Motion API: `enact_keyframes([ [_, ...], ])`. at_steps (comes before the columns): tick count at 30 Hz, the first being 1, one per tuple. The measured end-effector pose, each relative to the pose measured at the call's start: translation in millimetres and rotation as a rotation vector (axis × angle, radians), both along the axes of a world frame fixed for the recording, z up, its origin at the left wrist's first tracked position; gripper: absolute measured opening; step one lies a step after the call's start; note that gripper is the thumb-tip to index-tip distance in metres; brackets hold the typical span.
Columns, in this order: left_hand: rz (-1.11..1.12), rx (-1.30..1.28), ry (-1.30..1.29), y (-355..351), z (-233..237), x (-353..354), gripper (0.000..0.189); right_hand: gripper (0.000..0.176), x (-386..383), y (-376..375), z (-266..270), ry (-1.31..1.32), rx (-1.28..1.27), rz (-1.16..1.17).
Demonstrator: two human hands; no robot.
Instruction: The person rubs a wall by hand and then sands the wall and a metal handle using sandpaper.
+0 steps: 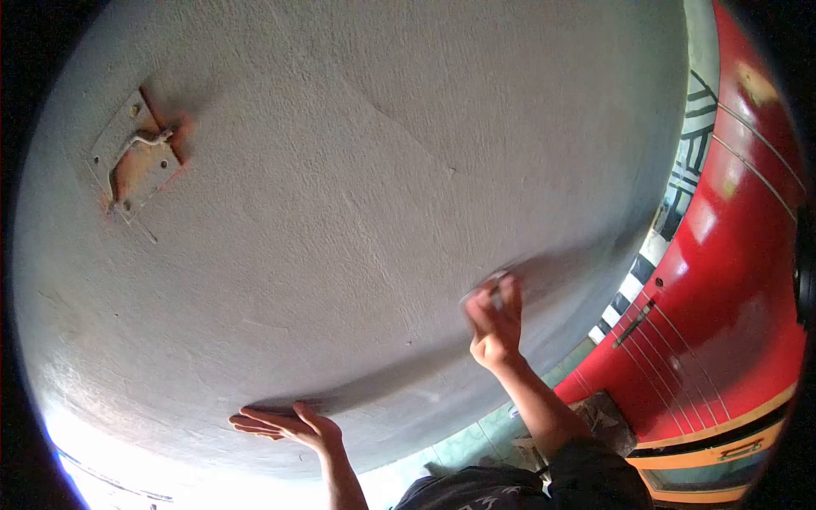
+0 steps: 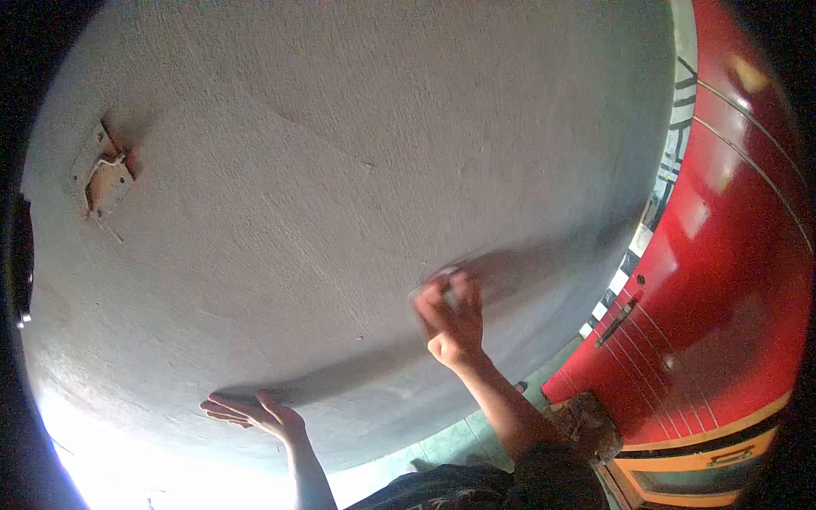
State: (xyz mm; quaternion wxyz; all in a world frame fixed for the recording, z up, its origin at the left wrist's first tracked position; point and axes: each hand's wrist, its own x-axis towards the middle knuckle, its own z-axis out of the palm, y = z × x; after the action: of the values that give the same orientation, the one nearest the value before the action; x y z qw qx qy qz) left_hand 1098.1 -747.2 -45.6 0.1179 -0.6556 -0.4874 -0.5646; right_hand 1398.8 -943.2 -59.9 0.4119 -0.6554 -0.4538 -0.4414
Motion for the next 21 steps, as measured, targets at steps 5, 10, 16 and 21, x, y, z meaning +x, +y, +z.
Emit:
enact_keyframes([
  [5,0.026,0.092,-0.018,0.2,5.5,10.8,0.091,0.045,50.0,-9.2,25.4,0.617,0.633,-0.052],
  [10,0.066,0.178,-0.017,2.7,5.5,17.7,0.086,0.046,0.0,23.8,37.6,0.033,0.226,-0.028],
  [16,0.055,0.199,-0.023,0.8,4.1,18.5,0.082,0.045,29.4,11.1,81.7,0.497,0.620,0.021],
  [21,0.001,0.214,-0.003,-0.9,5.0,13.8,0.082,0.044,-23.2,27.6,88.4,-0.210,0.052,0.034],
])
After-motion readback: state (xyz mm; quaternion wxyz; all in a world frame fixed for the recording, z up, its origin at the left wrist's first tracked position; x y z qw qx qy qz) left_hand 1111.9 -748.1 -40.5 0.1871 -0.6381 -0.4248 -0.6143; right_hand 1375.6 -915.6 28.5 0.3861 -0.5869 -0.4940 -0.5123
